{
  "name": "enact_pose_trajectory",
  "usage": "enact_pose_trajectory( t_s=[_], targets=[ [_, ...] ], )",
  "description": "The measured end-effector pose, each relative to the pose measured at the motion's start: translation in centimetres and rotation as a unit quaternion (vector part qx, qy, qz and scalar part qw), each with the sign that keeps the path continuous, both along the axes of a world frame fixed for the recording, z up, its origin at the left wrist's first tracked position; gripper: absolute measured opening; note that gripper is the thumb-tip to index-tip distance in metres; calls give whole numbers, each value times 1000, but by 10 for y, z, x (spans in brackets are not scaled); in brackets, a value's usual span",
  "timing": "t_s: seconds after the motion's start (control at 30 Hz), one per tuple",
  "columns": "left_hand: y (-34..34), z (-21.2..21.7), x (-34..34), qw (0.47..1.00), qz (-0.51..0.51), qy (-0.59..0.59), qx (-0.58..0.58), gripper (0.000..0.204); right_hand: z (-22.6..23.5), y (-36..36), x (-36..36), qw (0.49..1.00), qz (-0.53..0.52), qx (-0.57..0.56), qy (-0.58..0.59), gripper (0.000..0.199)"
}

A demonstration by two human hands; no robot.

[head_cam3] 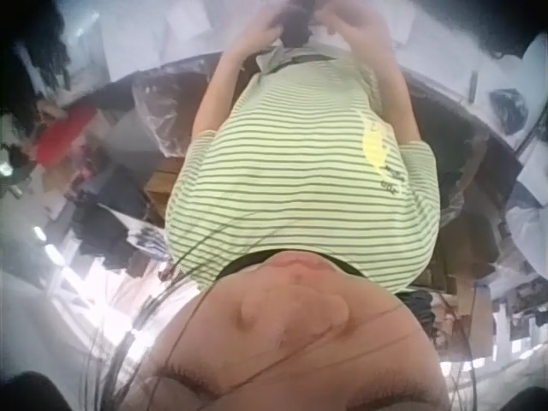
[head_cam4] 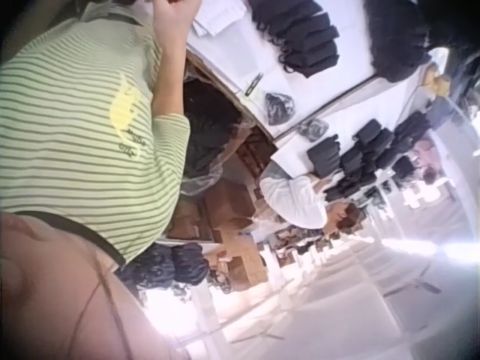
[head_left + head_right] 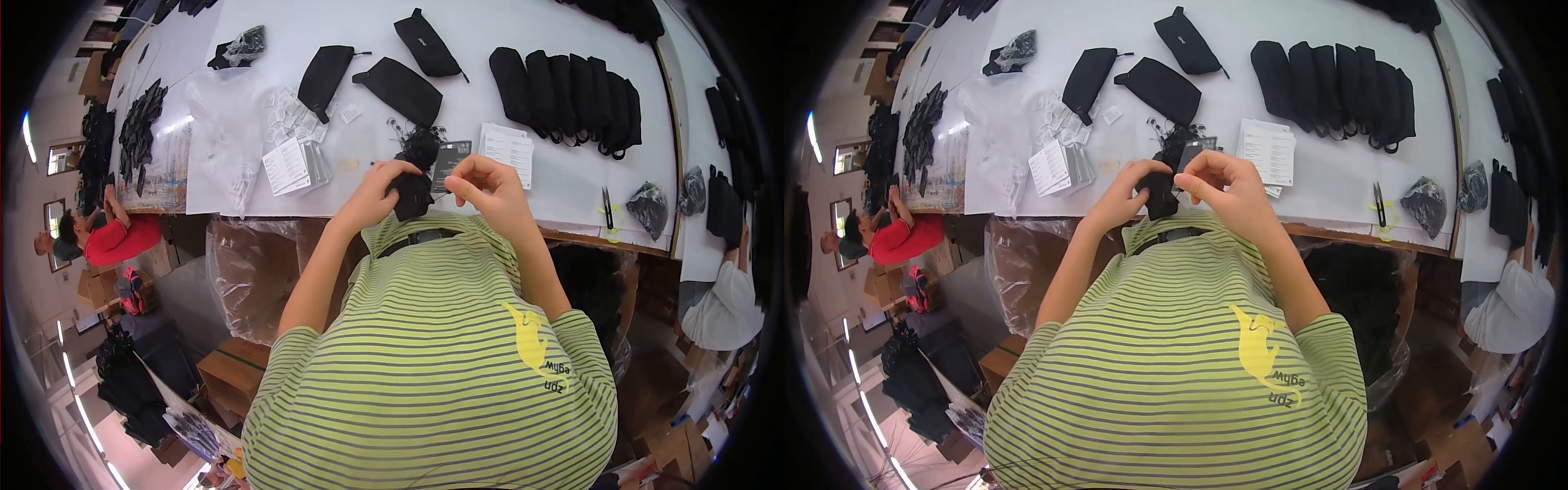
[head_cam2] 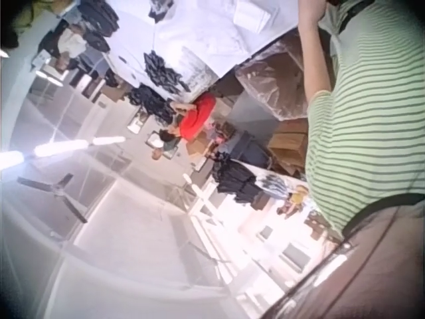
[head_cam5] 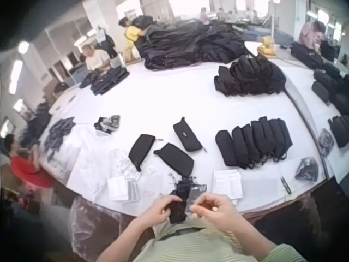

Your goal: Attaching plastic clips and labels to black storage pouches at a manufacturing workstation.

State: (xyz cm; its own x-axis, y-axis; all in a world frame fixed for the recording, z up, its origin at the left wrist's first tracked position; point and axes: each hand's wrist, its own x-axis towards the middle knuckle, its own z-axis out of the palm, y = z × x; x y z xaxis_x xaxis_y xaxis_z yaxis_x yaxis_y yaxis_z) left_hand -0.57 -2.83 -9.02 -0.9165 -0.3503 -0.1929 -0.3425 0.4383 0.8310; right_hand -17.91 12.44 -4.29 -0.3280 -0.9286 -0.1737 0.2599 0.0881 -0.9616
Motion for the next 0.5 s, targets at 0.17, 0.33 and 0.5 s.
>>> enact_pose_trajectory(
  t_s=[0.17, 0.33, 0.5],
  targets=[
    [-13, -7, 14, 983, 22, -9, -184, 33, -10, 20, -5, 999, -35, 15, -16, 15],
    [-19, -16, 33, 982, 26, -15, -188, 25, -17, 28, -3, 998, -50, 21, -23, 13],
    [-14, -13, 42, 978, 64, 34, -195, 19, -10, 31, -4, 997, -30, 56, 49, 13]
  ],
)
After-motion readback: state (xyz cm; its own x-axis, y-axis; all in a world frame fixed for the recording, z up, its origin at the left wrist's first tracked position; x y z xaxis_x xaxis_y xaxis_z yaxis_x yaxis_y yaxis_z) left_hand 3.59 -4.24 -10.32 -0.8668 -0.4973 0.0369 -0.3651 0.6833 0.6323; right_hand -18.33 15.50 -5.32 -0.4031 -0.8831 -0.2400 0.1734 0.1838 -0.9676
